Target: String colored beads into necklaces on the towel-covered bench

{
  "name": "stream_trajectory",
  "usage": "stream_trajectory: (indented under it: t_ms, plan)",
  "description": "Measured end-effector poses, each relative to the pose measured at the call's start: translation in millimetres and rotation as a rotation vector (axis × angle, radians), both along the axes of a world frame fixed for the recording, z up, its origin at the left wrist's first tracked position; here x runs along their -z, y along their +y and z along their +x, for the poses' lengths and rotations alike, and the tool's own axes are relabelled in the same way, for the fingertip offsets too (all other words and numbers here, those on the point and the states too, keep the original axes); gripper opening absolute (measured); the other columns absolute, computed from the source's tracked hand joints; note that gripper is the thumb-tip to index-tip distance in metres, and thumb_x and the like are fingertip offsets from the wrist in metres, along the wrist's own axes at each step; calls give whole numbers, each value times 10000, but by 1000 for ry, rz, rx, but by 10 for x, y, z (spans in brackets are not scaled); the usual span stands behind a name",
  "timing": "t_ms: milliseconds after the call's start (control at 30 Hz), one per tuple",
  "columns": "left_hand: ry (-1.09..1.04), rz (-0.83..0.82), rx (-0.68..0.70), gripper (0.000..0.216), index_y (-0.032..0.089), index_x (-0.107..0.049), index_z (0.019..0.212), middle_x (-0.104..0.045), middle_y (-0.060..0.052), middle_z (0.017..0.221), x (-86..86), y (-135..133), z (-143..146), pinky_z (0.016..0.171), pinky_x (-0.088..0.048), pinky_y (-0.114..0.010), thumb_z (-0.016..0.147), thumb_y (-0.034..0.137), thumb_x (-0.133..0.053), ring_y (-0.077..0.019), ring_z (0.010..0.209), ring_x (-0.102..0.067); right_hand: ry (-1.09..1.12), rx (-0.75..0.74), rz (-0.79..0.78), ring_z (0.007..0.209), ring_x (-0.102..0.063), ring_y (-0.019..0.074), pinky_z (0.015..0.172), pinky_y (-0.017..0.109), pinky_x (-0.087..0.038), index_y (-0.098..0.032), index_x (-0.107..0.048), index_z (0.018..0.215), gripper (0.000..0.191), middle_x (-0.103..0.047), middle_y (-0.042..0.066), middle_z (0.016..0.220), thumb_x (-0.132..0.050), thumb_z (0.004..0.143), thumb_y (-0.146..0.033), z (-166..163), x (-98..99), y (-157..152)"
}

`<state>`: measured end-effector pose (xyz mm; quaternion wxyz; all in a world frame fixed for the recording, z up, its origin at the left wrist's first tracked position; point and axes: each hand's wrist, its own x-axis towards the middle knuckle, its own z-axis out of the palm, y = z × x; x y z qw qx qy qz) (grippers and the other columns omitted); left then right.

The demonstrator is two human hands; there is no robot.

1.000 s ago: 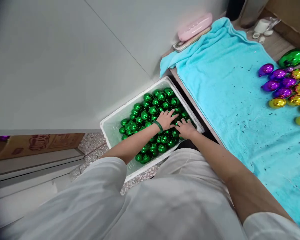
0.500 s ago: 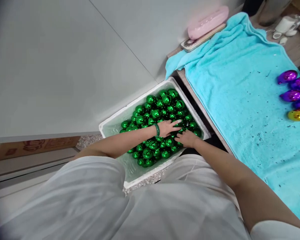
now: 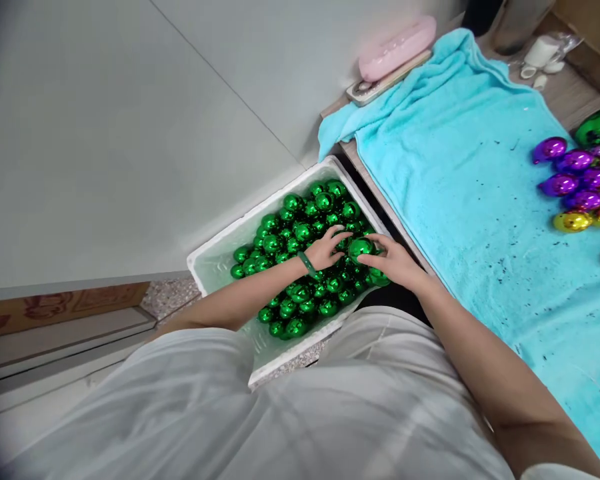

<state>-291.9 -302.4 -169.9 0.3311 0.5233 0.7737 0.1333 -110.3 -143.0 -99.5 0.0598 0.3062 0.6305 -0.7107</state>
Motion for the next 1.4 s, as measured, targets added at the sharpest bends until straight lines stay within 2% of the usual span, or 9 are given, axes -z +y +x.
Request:
stream_trajectory:
  t_ms: [133, 300, 500, 667, 867, 1067, 1167, 1267, 1400]
  plan:
    - [114, 388, -185, 558, 219, -400, 1355, -449, -122, 1355, -593, 267, 88, 871, -543, -358, 837, 350, -561, -213, 1025, -613, 174, 167, -45, 808, -644, 170, 751, 340, -547, -221, -525, 1221, 578, -651, 51, 1121, -682, 718, -458, 65, -463, 192]
    - [102, 692, -80, 610, 231, -409, 1331, -549, -103, 1274, -1192, 1231, 321, 926, -516, -393, 792, 405, -637, -251, 1138, -563, -16, 474, 925, 1025, -590, 260, 930, 418, -474, -169, -492, 1304, 630, -578, 131, 1271, -637, 774, -475, 475, -704, 925]
    - [30, 578, 237, 574, 170, -483, 1256, -557, -113, 1294, -1212, 2769, 733, 1079, -392, -445, 720, 249, -673, -255, 1242, -496, -335, 420, 1376, 1106, -509, 339, 957, 469, -412, -97, -459, 1351, 598, -565, 200, 1236, -520, 858, -430, 801, -534, 1508]
    - [-38, 523, 328, 755, 139, -397, 1370, -449, -141, 1393, -1115, 3155, 821, 1148, -318, -403, 670, 173, -679, -247, 1343, -381, -374, 450, 1457, 1181, -446, 355, 966, 487, -376, -114, -371, 1428, 675, -468, 211, 1363, -444, 887, -512, 821, -496, 1543]
    - [-68, 509, 267, 848, 229, -286, 1446, -362, -114, 1465, -1284, 2908, 622, 1043, -443, -437, 706, 290, -697, -273, 1330, -390, -272, 540, 1421, 1245, -424, 296, 1016, 456, -349, -155, -420, 1395, 550, -485, 177, 1337, -270, 959, -456, 995, -556, 1647]
    - [88, 711, -164, 540, 276, -473, 1302, -540, -65, 1260, -1371, 1961, -79, 779, -577, -364, 799, 397, -630, -187, 982, -611, -182, 540, 1503, 1252, -426, 292, 1034, 460, -338, -143, -483, 1322, 490, -494, 181, 1311, -333, 948, -422, 1156, -529, 1465]
    - [354, 597, -308, 395, 291, -546, 1180, -611, -6, 1039, -1112, 1237, -376, 918, -524, -460, 809, 410, -614, -192, 978, -594, -141, 540, 1535, 1244, -433, 311, 1019, 492, -348, -144, -500, 1292, 462, -493, 191, 1297, -414, 923, -408, 1276, -505, 1266]
    - [384, 317, -335, 363, 183, -547, 1173, -586, -74, 1108, -741, 487, -426, 841, -548, -397, 854, 355, -542, -177, 885, -601, -2, 513, 1600, 1200, -463, 334, 975, 539, -371, -147, -533, 1245, 426, -521, 184, 1243, -509, 881, -369, 1340, -502, 1093]
    - [445, 18, -239, 506, 119, -533, 1255, -540, -152, 1251, -308, -135, -268, 1005, -434, -427, 833, 394, -583, -278, 1154, -510, 226, 376, 1646, 1161, -505, 324, 943, 533, -405, -158, -554, 1240, 416, -548, 174, 1218, -580, 844, -284, 1200, -474, 965]
